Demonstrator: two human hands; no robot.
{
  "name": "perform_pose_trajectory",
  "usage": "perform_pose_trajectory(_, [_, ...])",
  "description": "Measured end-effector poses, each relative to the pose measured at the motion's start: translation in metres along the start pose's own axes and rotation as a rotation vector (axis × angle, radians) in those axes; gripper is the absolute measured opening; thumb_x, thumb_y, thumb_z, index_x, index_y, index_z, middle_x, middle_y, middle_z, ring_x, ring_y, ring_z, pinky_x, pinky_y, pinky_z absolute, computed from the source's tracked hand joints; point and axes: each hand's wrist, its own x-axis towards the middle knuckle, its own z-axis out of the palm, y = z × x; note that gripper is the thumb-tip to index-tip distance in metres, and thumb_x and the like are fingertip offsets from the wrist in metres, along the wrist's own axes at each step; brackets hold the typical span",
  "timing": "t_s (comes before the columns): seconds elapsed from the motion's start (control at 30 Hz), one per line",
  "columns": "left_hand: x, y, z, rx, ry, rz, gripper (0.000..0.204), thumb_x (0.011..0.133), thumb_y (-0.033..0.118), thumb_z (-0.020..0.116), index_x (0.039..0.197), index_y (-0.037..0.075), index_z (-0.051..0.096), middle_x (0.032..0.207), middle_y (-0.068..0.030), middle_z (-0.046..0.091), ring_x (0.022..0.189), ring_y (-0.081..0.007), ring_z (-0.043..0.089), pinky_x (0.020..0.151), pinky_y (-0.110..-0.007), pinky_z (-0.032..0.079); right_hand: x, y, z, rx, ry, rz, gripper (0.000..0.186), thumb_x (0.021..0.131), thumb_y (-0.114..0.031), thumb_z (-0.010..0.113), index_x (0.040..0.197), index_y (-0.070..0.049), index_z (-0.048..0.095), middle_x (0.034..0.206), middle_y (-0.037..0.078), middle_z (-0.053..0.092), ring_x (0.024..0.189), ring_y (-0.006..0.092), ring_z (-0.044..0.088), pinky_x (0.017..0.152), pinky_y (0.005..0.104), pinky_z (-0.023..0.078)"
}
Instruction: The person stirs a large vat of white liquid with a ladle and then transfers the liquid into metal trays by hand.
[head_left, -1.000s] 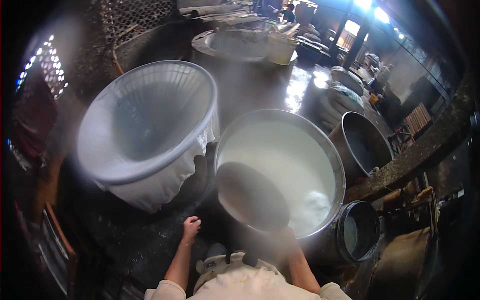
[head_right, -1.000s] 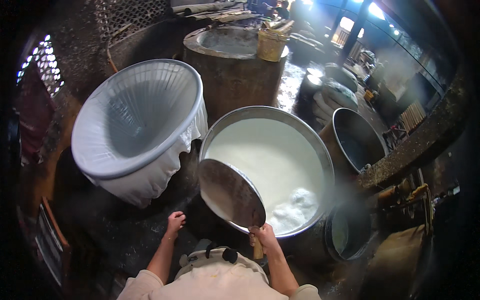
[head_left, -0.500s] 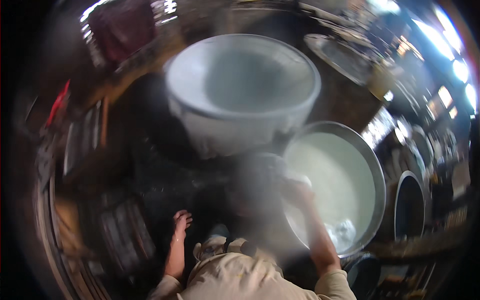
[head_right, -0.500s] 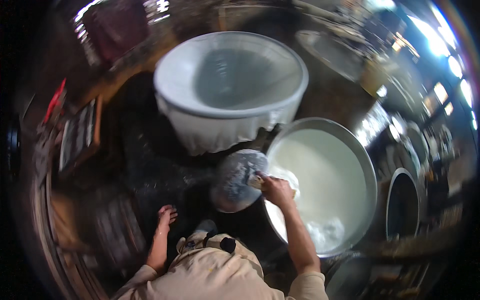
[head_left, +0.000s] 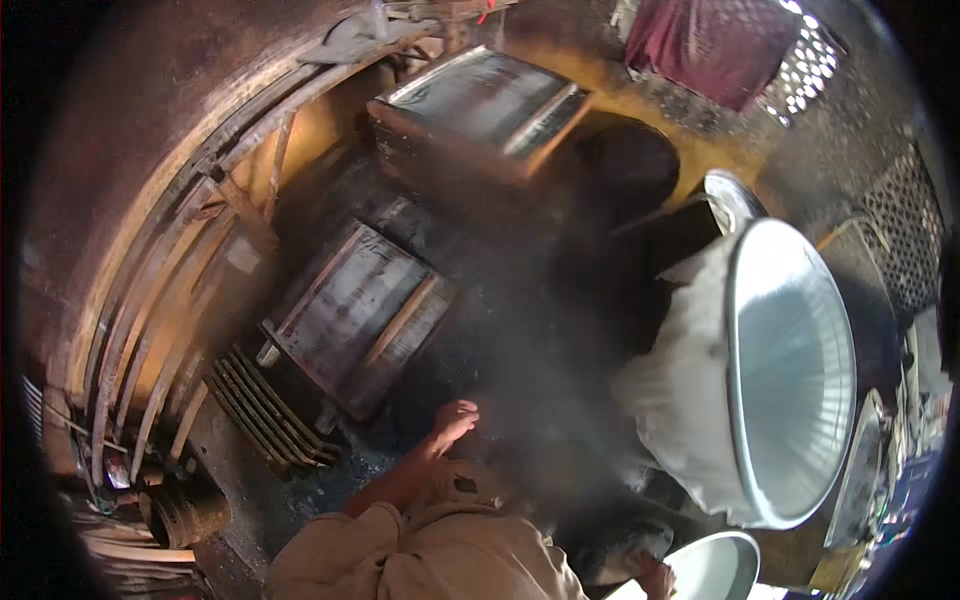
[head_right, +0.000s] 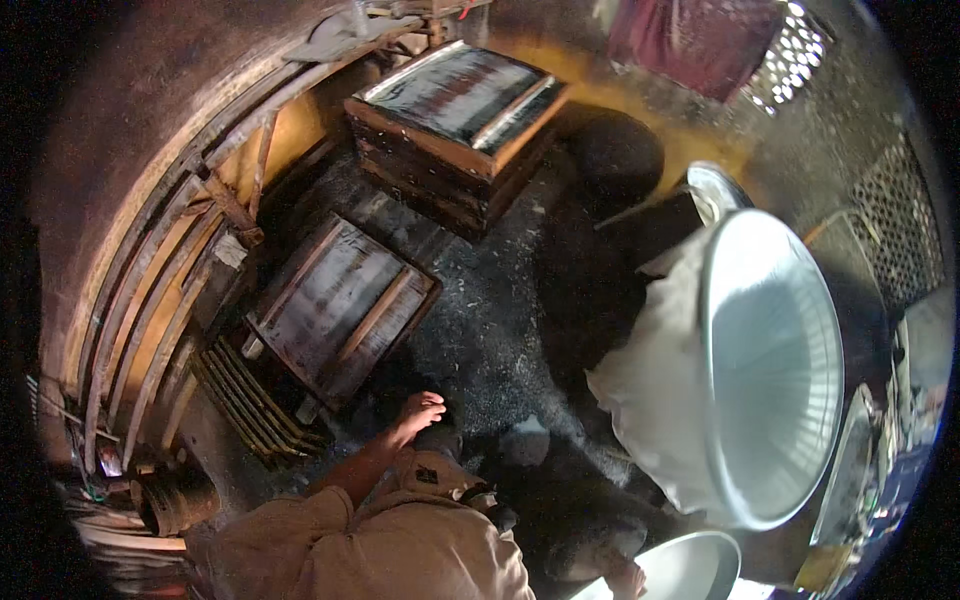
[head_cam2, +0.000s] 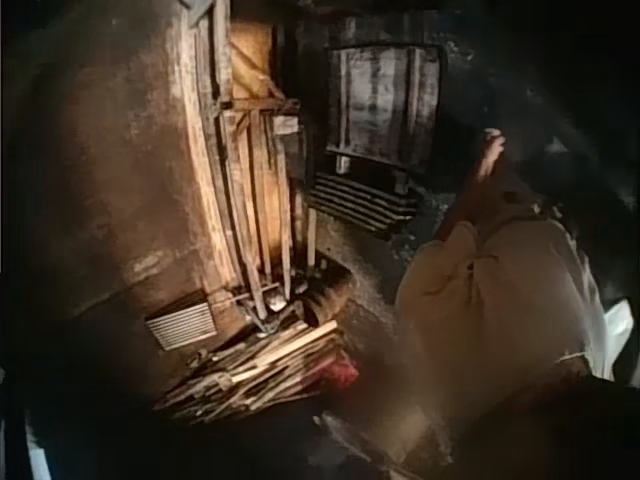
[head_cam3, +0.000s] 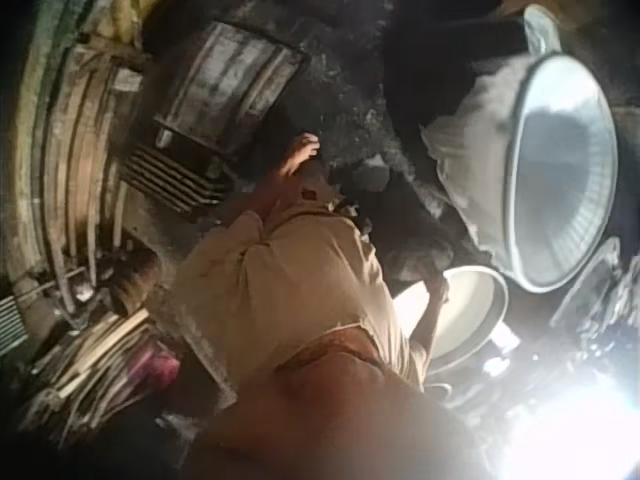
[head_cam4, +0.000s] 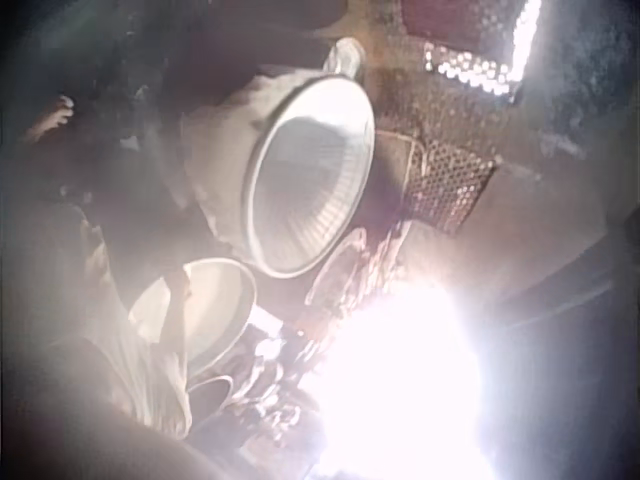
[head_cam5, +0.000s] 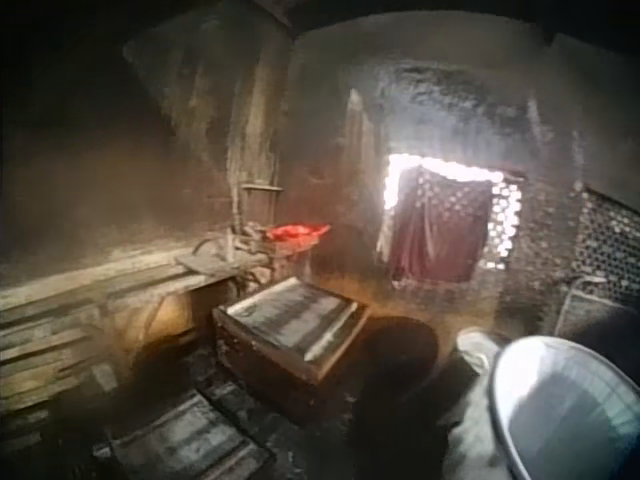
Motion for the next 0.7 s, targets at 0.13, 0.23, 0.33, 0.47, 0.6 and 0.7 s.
perform_pose_trajectory(0.13, [0.059, 0.034, -0.004, -0.007, -0.02, 0.012, 0.023, 0.081, 0.017, 0.067, 0.101, 0.006, 0.062, 0.086, -0.0072, 0.065, 0.07, -0.0145, 0.063, 0.057, -0.028, 0.05, 0.036, -0.016, -0.008, 0.083, -0.066, 0.013, 0.035, 0.068, -0.041, 0.067, 0.095, -0.019, 0.067, 0.079, 0.011, 0.066, 0.069, 0.0331, 0.063, 0.065, 0.0449, 0.051])
perform_pose_trajectory(0.23, [0.103, 0.084, -0.013, 0.012, -0.052, 0.238, 0.024, 0.082, 0.016, 0.066, 0.101, 0.003, 0.059, 0.086, -0.0067, 0.065, 0.07, -0.0139, 0.062, 0.064, -0.026, 0.049, 0.091, -0.021, -0.012, 0.172, -0.013, -0.143, 0.034, 0.067, -0.039, 0.067, 0.094, -0.017, 0.067, 0.081, 0.012, 0.066, 0.072, 0.0327, 0.063, 0.067, 0.045, 0.051])
perform_pose_trajectory(0.33, [0.124, 0.155, -0.025, -0.028, 0.001, 0.227, 0.024, 0.082, 0.016, 0.065, 0.101, 0.002, 0.058, 0.086, -0.0059, 0.065, 0.073, -0.0136, 0.062, 0.064, -0.027, 0.049, 0.18, -0.049, -0.016, 0.186, -0.076, -0.228, 0.035, 0.065, -0.034, 0.067, 0.093, -0.013, 0.066, 0.085, 0.014, 0.065, 0.077, 0.0326, 0.062, 0.07, 0.0454, 0.05])
perform_pose_trajectory(0.47, [0.167, 0.152, -0.087, -0.186, 0.069, 0.32, 0.031, 0.084, 0.021, 0.061, 0.109, 0.003, 0.057, 0.096, -0.0061, 0.063, 0.08, -0.014, 0.059, 0.066, -0.03, 0.048, 0.363, -0.223, -0.094, 0.007, -0.1, -0.43, 0.037, 0.067, -0.026, 0.064, 0.096, -0.003, 0.062, 0.097, 0.02, 0.062, 0.091, 0.0364, 0.058, 0.076, 0.0449, 0.045])
perform_pose_trajectory(0.6, [0.159, 0.172, -0.117, -0.463, 0.218, 0.354, 0.03, 0.082, 0.022, 0.065, 0.103, 0.001, 0.059, 0.095, -0.0082, 0.063, 0.08, -0.0159, 0.06, 0.067, -0.031, 0.048, 0.5, -0.37, -0.164, 0.35, 0.103, -0.531, 0.045, 0.077, -0.024, 0.063, 0.116, -0.007, 0.053, 0.095, 0.017, 0.063, 0.093, 0.0328, 0.06, 0.08, 0.0418, 0.047])
perform_pose_trajectory(0.7, [0.172, 0.135, -0.152, 0.031, 0.328, 0.246, 0.03, 0.084, 0.023, 0.063, 0.104, 0.001, 0.059, 0.093, -0.0079, 0.064, 0.08, -0.0204, 0.061, 0.071, -0.031, 0.049, 0.571, -0.506, -0.267, 0.46, 0.144, -0.622, 0.046, 0.08, -0.021, 0.061, 0.121, -0.006, 0.049, 0.101, 0.015, 0.062, 0.095, 0.0288, 0.06, 0.08, 0.0389, 0.047])
